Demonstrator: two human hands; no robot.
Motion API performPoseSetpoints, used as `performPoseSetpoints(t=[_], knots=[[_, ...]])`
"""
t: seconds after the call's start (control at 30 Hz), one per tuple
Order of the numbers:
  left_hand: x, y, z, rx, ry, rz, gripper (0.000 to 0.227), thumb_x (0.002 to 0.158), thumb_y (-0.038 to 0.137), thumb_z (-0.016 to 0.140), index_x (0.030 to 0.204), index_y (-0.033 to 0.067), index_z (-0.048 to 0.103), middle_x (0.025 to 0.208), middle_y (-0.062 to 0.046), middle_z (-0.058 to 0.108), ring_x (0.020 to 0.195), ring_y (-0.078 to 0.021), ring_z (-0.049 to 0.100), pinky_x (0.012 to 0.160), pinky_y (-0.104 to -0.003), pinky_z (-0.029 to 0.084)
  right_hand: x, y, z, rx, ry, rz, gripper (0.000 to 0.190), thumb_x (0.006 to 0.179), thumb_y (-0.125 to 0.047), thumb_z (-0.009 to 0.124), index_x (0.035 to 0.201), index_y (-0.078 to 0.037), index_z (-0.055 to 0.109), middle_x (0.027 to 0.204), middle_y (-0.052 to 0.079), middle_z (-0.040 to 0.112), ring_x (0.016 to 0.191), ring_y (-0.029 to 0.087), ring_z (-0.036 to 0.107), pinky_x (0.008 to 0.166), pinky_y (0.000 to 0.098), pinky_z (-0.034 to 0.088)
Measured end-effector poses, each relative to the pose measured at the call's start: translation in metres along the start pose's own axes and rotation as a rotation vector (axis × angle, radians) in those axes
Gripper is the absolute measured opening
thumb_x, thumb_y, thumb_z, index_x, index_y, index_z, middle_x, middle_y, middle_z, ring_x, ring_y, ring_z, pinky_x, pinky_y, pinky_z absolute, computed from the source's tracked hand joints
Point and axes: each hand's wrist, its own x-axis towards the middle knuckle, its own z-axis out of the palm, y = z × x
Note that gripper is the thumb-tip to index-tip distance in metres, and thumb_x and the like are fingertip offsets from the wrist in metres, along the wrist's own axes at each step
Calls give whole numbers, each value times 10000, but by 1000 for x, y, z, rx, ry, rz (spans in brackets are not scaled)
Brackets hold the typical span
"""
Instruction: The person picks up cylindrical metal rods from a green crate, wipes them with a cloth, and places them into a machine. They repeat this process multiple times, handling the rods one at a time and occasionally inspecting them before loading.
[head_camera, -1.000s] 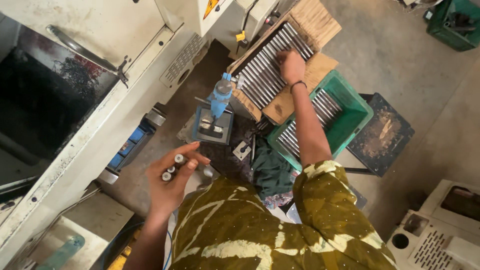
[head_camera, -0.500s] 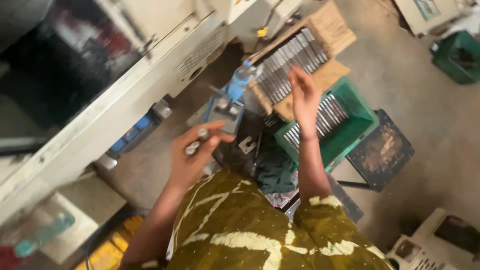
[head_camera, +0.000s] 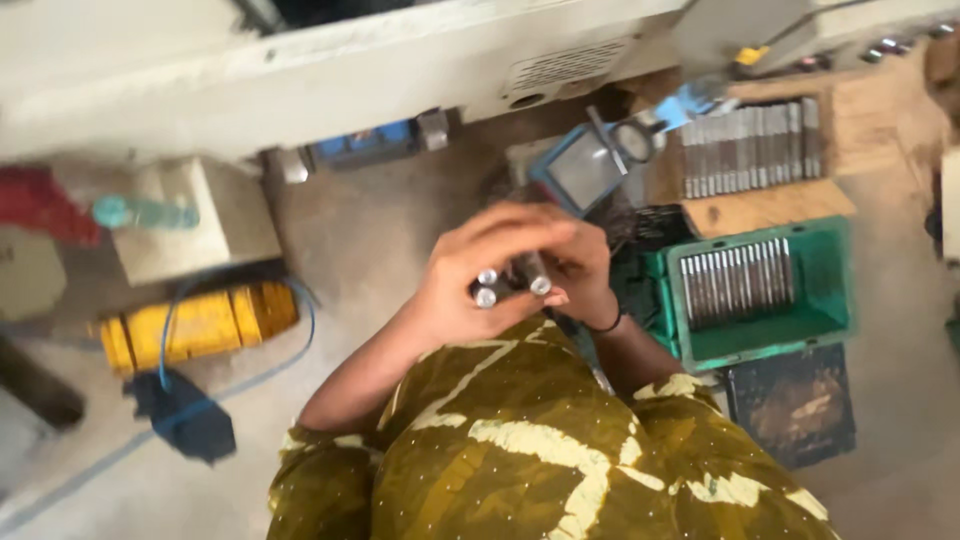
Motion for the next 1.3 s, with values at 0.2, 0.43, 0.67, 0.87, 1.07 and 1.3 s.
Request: performPoseSetpoints(t=[0.2, 0.43, 0.67, 0.87, 1.07, 1.3], knots=[[-55, 17, -1, -59, 305, 76, 888, 841, 195, 980, 1535, 140, 428, 976, -28, 548, 757, -87, 544, 655, -217, 455, -6, -14, 43, 77, -157, 63, 212, 890, -70, 740, 1077, 23, 709, 1086, 146, 711, 929, 224, 717, 783, 288, 547], [-94, 43, -2, 210, 448, 204, 945, 763, 266, 1017, 1494, 117, 436, 919, -12, 572, 749, -106, 562, 611, -229, 431, -23, -27, 78, 181, -277, 7, 46, 860, 45, 661, 854, 20, 624, 881, 87, 639, 777, 154, 625, 687, 283, 480], [-108, 58, 8, 332, 532, 275, 887, 800, 300, 998, 1465, 97, 447, 901, -13, 567, 753, -136, 597, 635, -259, 486, -32, -29, 83, 248, -334, -94, 91, 846, 55, 661, 802, 29, 586, 825, 80, 601, 741, 152, 579, 665, 285, 446], [-112, 65, 19, 398, 563, 273, 850, 816, 339, 974, 1441, 91, 455, 900, -24, 576, 807, -153, 616, 642, -260, 504, -38, -30, 78, 260, -377, -100, 43, 857, 41, 662, 838, 34, 624, 849, 76, 618, 760, 162, 611, 680, 286, 468], [-118, 50, 33, 238, 642, 183, 818, 868, 320, 921, 1468, 73, 423, 924, -3, 581, 751, -96, 570, 621, -217, 464, -42, -29, 73, 231, -430, -144, 108, 909, -62, 683, 985, 13, 666, 1041, 119, 689, 971, 201, 695, 835, 304, 550], [-141, -58, 12, -872, 1159, -329, 395, 1107, 177, 558, 1463, 26, 476, 923, -9, 541, 676, -89, 471, 579, -248, 439, -48, -13, 77, 264, -387, 346, 344, 1011, -22, 664, 1351, 11, 622, 1140, 131, 687, 1003, 168, 667, 866, 289, 538]])
